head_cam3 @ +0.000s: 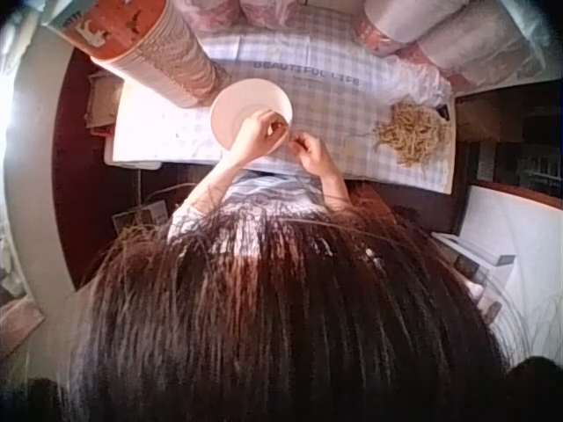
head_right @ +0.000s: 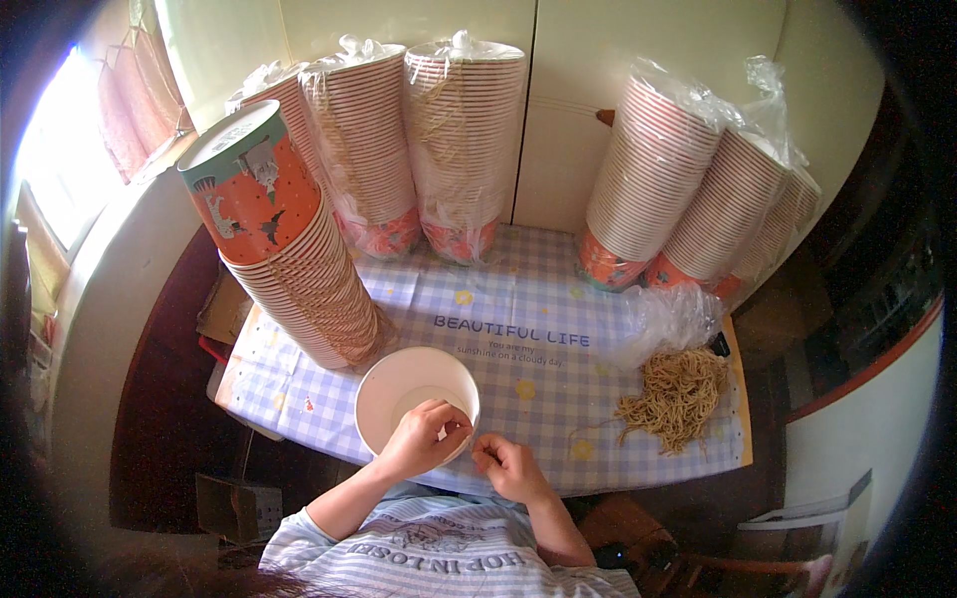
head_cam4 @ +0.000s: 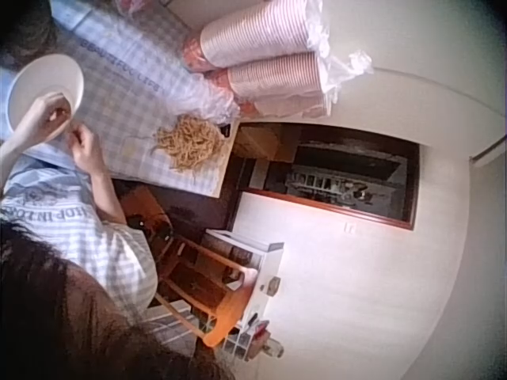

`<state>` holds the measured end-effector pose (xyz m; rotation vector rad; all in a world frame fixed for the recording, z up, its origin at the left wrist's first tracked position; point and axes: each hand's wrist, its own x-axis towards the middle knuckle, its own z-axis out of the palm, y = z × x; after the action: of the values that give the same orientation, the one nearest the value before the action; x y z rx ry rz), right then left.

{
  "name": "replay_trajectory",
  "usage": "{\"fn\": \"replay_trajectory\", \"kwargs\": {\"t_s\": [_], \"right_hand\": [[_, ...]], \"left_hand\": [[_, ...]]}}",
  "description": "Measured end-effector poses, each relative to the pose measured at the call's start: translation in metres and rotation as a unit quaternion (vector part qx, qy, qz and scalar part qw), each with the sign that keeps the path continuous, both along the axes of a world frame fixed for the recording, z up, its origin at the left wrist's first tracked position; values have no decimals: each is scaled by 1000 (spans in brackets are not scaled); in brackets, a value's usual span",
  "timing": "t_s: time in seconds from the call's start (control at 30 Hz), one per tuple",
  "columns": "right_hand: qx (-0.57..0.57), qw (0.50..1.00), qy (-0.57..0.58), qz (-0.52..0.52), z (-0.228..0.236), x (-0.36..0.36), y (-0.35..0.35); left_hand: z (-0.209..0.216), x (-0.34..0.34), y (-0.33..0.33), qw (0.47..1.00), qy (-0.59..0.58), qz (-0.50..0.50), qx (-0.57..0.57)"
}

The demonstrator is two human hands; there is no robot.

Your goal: The recorder is assembling paper buckets by threading and securing string handles through pre-punched holes.

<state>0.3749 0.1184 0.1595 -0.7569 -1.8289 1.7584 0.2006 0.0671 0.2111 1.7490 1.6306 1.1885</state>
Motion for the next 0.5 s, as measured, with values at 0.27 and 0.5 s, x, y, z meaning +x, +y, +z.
{"fn": "replay_trajectory", "kwargs": {"t_s": [0.27, 0.5], "right_hand": [[-44, 997, 46, -43, -16, 0, -4], [-33, 998, 38, -45, -14, 4, -7]], "left_hand": [[23, -2, -15, 989, 150, 11, 12], [13, -17, -48, 971, 237, -17, -1]]}}
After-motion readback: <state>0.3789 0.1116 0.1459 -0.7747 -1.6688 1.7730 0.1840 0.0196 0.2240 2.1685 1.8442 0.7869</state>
